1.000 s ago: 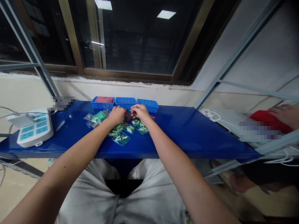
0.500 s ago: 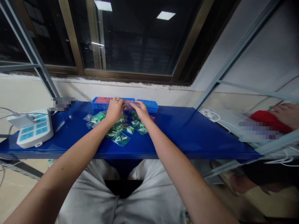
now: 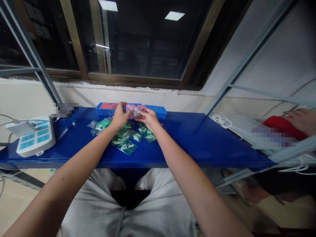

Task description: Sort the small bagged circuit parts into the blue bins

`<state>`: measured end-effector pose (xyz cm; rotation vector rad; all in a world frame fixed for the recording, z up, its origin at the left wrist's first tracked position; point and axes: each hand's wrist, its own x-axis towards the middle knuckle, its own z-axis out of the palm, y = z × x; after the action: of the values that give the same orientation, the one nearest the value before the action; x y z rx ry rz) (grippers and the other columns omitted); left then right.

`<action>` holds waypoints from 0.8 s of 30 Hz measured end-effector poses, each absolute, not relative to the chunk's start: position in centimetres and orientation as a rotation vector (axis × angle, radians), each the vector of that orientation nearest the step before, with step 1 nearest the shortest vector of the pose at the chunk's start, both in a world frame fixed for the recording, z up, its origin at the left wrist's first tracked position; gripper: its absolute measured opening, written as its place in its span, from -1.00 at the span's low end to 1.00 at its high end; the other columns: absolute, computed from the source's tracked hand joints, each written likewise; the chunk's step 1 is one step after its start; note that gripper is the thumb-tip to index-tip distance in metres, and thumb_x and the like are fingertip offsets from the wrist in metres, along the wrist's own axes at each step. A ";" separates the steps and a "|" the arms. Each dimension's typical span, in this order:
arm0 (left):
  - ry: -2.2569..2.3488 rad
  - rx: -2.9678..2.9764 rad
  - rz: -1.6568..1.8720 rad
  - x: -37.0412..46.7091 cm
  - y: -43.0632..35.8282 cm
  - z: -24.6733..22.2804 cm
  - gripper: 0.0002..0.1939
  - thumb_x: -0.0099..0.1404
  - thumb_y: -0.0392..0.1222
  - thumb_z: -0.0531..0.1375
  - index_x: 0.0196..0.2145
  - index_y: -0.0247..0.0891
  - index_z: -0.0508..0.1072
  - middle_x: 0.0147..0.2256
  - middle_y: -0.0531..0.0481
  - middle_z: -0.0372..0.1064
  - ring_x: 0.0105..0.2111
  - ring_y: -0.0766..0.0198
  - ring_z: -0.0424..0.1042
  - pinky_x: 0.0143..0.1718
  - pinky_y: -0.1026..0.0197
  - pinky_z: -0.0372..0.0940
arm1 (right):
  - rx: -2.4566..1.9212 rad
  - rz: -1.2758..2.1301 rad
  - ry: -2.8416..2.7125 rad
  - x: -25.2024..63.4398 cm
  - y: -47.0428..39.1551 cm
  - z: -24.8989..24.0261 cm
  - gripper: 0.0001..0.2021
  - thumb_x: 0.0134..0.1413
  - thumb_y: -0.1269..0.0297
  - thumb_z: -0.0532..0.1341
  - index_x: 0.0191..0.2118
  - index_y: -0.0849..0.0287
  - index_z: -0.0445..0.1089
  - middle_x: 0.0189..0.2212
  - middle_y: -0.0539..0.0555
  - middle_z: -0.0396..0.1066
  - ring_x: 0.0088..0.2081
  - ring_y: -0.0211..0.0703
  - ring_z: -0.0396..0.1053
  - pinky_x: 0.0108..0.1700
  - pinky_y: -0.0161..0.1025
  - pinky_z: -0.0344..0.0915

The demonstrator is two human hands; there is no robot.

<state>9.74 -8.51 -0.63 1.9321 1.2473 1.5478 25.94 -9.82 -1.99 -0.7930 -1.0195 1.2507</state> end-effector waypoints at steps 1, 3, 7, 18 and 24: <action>1.215 1.795 1.503 9.7 -8.4 -0.6 -0.66 0.16 -0.23 0.28 -0.10 -0.33 0.36 -0.21 -0.15 0.42 -0.22 0.11 0.42 -0.17 0.09 0.34 | -0.787 1.245 -1.019 26.0 -9.9 -2.0 -0.85 -0.05 0.43 0.32 -0.31 0.15 0.37 -0.41 0.00 0.48 -0.38 -0.17 0.47 -0.33 -0.13 0.54; 1.156 1.604 1.413 9.6 -8.4 -0.5 -0.80 0.17 -0.24 0.28 -0.26 -0.33 0.40 -0.41 -0.04 0.40 -0.44 0.24 0.39 -0.38 0.20 0.32 | -0.792 1.232 -1.026 26.1 -9.9 -2.0 -0.81 -0.08 0.46 0.33 -0.30 0.14 0.37 -0.42 -0.01 0.47 -0.40 -0.18 0.46 -0.36 -0.15 0.54; 1.103 1.501 1.388 9.7 -8.8 -0.2 -0.86 0.15 -0.32 0.27 -0.51 -0.33 0.38 -0.58 0.05 0.30 -0.61 0.37 0.27 -0.56 0.29 0.24 | -0.840 1.204 -1.062 26.1 -9.8 -2.2 -0.79 -0.09 0.36 0.35 -0.28 0.14 0.37 -0.43 -0.02 0.46 -0.41 -0.16 0.46 -0.41 -0.17 0.52; 1.107 1.470 1.414 9.6 -8.6 -0.4 -0.90 0.08 -0.29 0.31 -0.47 -0.34 0.45 -0.58 0.05 0.36 -0.61 0.36 0.29 -0.59 0.32 0.23 | -0.985 0.951 -1.129 26.9 -7.7 -3.8 -0.82 -0.13 0.24 0.30 -0.36 0.18 0.40 -0.48 -0.01 0.44 -0.49 -0.19 0.38 -0.41 -0.19 0.42; 1.134 1.510 1.419 9.6 -8.6 -0.4 -0.89 0.08 -0.26 0.31 -0.45 -0.33 0.46 -0.54 0.02 0.39 -0.59 0.34 0.30 -0.59 0.30 0.21 | -0.974 0.937 -1.121 26.9 -7.8 -3.7 -0.84 -0.14 0.25 0.31 -0.39 0.18 0.39 -0.49 -0.01 0.43 -0.49 -0.21 0.37 -0.39 -0.20 0.42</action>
<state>9.56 -8.57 -0.35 1.5099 1.1341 1.4193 26.91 -7.82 -3.68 -0.9744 -1.1210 0.9371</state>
